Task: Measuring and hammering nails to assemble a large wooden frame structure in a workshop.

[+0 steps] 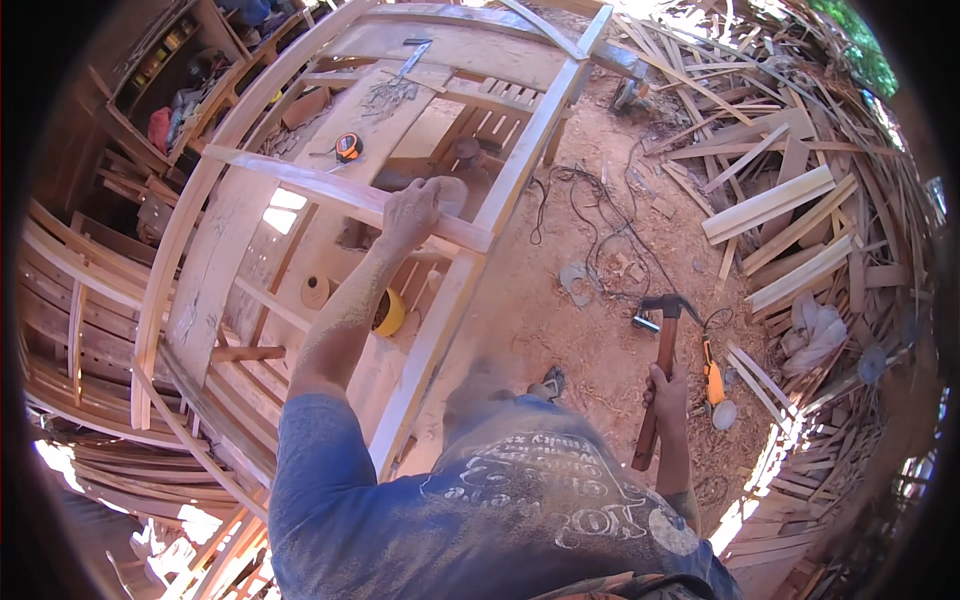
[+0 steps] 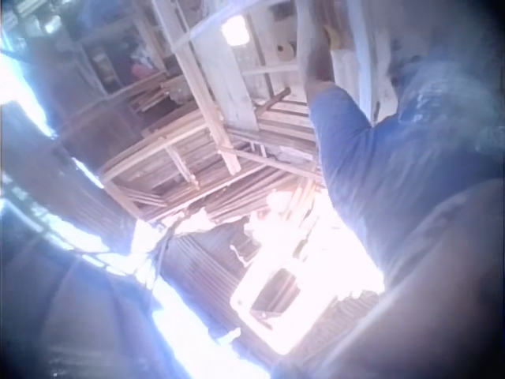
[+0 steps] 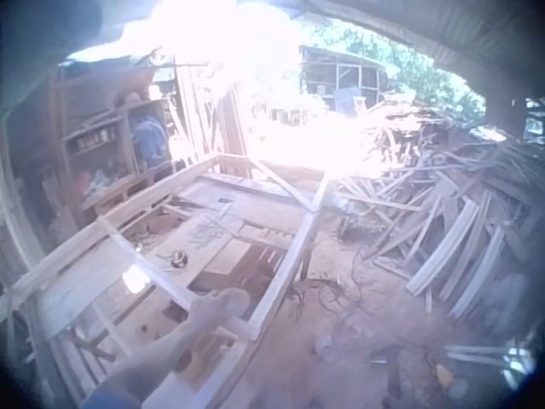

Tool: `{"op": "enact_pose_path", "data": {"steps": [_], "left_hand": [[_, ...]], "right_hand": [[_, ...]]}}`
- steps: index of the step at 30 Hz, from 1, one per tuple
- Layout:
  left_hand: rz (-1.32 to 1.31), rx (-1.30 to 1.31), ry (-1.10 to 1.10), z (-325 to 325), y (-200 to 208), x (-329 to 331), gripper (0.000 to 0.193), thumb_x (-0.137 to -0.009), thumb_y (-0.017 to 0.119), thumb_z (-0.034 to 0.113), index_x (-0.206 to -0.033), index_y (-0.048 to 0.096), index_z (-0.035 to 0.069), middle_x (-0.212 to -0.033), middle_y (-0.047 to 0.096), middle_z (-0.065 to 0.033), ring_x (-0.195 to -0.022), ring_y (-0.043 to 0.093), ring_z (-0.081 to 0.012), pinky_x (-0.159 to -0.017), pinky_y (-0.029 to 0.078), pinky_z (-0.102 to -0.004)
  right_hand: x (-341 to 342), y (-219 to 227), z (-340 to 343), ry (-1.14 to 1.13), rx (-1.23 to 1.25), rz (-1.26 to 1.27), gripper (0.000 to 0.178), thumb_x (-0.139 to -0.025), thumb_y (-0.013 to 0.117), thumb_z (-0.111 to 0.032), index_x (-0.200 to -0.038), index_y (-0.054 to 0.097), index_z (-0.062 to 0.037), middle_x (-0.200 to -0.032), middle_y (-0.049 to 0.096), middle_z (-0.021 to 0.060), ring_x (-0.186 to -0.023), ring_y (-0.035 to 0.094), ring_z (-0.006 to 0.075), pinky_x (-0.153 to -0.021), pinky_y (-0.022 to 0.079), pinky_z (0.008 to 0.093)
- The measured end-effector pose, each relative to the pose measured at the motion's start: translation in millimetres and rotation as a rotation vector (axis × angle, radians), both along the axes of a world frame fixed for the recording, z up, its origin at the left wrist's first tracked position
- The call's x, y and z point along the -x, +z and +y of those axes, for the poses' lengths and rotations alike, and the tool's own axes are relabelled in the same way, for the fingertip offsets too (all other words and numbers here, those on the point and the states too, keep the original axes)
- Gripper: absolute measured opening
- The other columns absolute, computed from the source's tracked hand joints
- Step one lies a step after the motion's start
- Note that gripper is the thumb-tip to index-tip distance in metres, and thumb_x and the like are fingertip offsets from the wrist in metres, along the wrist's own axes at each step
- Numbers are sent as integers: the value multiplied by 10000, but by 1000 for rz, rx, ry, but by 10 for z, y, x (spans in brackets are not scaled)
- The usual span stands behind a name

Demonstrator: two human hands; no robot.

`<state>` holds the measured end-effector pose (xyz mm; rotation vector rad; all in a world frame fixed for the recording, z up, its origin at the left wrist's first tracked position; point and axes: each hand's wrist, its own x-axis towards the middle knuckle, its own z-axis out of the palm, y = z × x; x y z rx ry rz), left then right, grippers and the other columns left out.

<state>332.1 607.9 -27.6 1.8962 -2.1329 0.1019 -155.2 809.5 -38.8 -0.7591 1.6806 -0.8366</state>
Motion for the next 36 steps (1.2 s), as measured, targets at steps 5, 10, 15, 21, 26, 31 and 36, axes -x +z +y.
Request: {"op": "enact_pose_path", "data": {"steps": [5,10,15,21,26,31,36], "left_hand": [[601,47,-253,15,127,34,88,-885,601,103,-900,625,20,-834,614,-159,-829,615,-342,-716,469,-437],[793,-200,-464,55,159,128,111,-878,631,98,-932,664,7,-785,658,-143,-768,648,-312,-701,492,-375],[789,-145,-584,91,2,55,129,-862,678,105,-940,729,16,-838,698,-140,-771,677,-295,-692,513,-362],[867,-60,-567,118,-148,123,110,-850,671,42,-934,734,11,-847,711,-131,-784,695,-249,-692,527,-333],[819,-75,-577,122,-186,163,195,-812,593,-44,-935,734,13,-864,715,-144,-783,703,-279,-686,539,-352],[804,-41,-581,154,-204,116,144,-844,679,115,-966,730,57,-877,698,-158,-792,669,-361,-686,518,-425],[821,-18,-569,166,-171,106,136,-836,680,108,-952,731,58,-887,699,-155,-792,666,-362,-689,519,-430]], "right_hand": [[-427,-16,149,-35,4,-46,170,-923,616,-160,-1023,521,-60,-686,504,3,-466,495,88,-402,422,242],[-1045,713,-138,122,124,-86,199,-883,599,-99,-1054,531,-23,-696,516,5,-496,513,88,-427,433,242],[-1642,1430,-174,166,278,-114,196,-959,600,-192,-1040,537,-26,-690,518,-4,-488,503,78,-429,417,237],[-1915,1085,-52,336,109,155,226,-998,569,-263,-987,543,-39,-646,478,-24,-465,457,54,-410,383,228],[-2115,1340,-118,300,198,296,222,-1004,564,-251,-996,546,-30,-642,473,-27,-473,440,46,-426,366,230],[-2307,1912,-296,297,522,525,220,-987,597,-232,-968,555,-16,-613,477,26,-544,434,87,-505,366,300],[-2422,1939,-359,374,465,549,212,-983,593,-219,-965,548,-13,-612,492,66,-549,474,127,-518,385,328]]}}
